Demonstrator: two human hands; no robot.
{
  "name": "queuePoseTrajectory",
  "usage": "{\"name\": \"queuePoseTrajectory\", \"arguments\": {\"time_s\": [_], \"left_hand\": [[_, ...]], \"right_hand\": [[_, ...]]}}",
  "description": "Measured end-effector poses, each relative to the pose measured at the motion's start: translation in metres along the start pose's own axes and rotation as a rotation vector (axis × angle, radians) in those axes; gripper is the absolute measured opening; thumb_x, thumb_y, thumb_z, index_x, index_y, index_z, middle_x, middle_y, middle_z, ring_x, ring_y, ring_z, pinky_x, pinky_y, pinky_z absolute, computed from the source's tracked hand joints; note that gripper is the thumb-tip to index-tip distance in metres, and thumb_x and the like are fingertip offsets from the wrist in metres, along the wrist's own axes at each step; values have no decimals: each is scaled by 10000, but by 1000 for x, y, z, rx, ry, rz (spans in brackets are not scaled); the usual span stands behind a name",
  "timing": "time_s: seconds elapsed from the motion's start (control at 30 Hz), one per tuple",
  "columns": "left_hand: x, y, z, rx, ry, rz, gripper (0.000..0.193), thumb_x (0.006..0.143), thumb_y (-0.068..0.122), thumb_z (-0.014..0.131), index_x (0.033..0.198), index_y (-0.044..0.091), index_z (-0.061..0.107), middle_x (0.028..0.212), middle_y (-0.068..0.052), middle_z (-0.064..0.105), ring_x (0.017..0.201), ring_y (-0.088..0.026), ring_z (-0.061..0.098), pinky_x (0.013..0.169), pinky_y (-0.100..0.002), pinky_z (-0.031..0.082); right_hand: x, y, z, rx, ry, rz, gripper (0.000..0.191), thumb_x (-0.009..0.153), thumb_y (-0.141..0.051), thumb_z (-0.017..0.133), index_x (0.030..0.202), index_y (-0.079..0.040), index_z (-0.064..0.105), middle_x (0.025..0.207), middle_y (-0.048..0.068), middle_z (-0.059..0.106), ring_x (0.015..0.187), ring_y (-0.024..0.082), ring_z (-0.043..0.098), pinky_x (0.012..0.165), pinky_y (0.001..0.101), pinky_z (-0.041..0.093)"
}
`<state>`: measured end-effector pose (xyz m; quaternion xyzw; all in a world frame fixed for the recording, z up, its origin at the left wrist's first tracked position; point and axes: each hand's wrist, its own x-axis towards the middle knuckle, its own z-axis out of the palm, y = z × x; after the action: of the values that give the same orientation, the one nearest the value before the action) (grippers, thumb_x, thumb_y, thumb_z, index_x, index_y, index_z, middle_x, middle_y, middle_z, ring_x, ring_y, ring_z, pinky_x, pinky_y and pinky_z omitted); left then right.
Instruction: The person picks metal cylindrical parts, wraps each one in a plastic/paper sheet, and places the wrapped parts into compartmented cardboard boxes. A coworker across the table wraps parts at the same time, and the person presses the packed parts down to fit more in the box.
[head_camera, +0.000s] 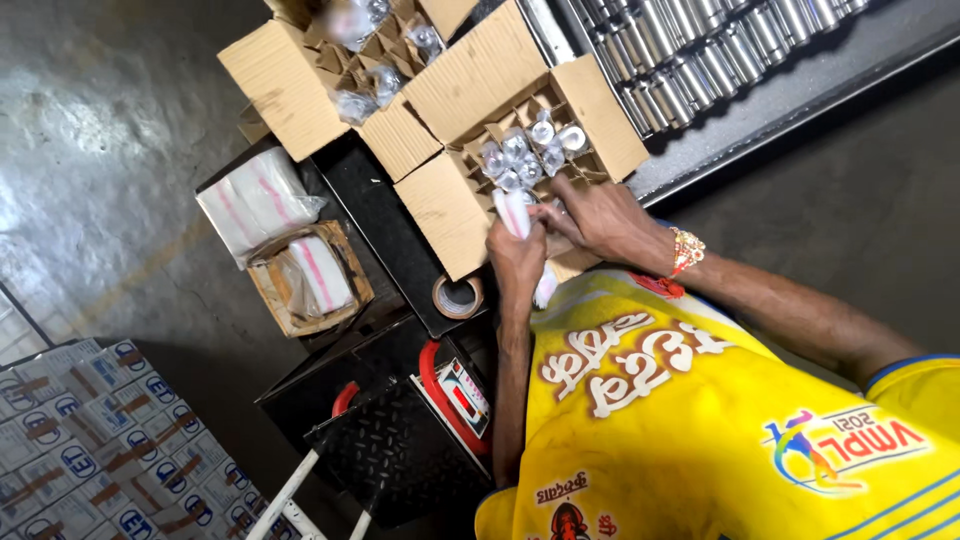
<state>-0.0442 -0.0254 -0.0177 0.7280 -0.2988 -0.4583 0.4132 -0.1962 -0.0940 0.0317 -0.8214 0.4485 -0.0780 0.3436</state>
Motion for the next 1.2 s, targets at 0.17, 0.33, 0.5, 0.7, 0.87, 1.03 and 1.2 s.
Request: {"name": "queuePoseTrajectory", "arguments": {"time_s": [0.17, 0.33, 0.5, 0.7, 0.87, 1.03, 1.2], "left_hand": [[16, 11, -4, 80, -14, 122, 170, 867, 60, 751, 1014, -16, 714, 784, -116, 722, 609, -131, 663, 549, -323, 533], [13, 14, -14, -36, -373, 43, 165, 892, 82, 690, 1046, 22, 690, 789, -82, 727, 558, -111, 675, 472, -286, 553], [8, 28, -28, -158, -636, 19, 188, 864, 89, 760, 1010, -2, 685, 781, -90, 703, 516, -107, 583, 442, -263, 481], [17, 22, -34, -409, -153, -121, 179, 911, 130, 744, 1029, 28, 656, 692, -23, 594, 509, -83, 516, 427, -241, 426], [13, -7, -34, -816, -3, -187, 146, 937, 60, 706, 1011, -4, 596, 676, -30, 524, 507, -108, 478, 428, -265, 382], [9, -25, -33, -939, -58, -188, 140, 909, -2, 675, 1021, -10, 591, 679, -58, 520, 525, -127, 494, 457, -277, 404], [4, -23, -33, -960, 7, -194, 151, 912, 16, 693, 1016, -11, 587, 734, -57, 535, 581, -128, 509, 487, -288, 421]], "right_hand": [[12, 13, 9, 18, 119, -37, 334, 1064, -362, 494, 1070, -34, 555, 625, 184, 604, 563, 416, 608, 551, 526, 459], [19, 52, 2, 541, 219, -139, 339, 1153, -345, 483, 1199, -29, 598, 939, 131, 730, 839, 276, 744, 743, 420, 592], [5, 71, 48, 1631, -635, 326, 270, 1093, -278, 507, 1212, -53, 595, 852, 14, 658, 689, 133, 621, 581, 295, 496], [26, 102, 29, 1673, -158, 437, 188, 1073, -231, 522, 1205, -109, 579, 704, -96, 566, 504, -16, 511, 378, 140, 392], [102, 126, -17, 590, 130, 5, 263, 1034, -294, 594, 1215, -123, 507, 1160, 89, 587, 934, 185, 716, 735, 318, 607], [117, 128, -17, -215, 29, -434, 535, 695, -132, 764, 1174, -51, 540, 1229, 158, 563, 1046, 349, 629, 867, 439, 556], [103, 128, -7, -285, -36, -421, 459, 797, -71, 769, 1215, -62, 581, 1197, 130, 566, 1040, 336, 616, 897, 440, 532]]}}
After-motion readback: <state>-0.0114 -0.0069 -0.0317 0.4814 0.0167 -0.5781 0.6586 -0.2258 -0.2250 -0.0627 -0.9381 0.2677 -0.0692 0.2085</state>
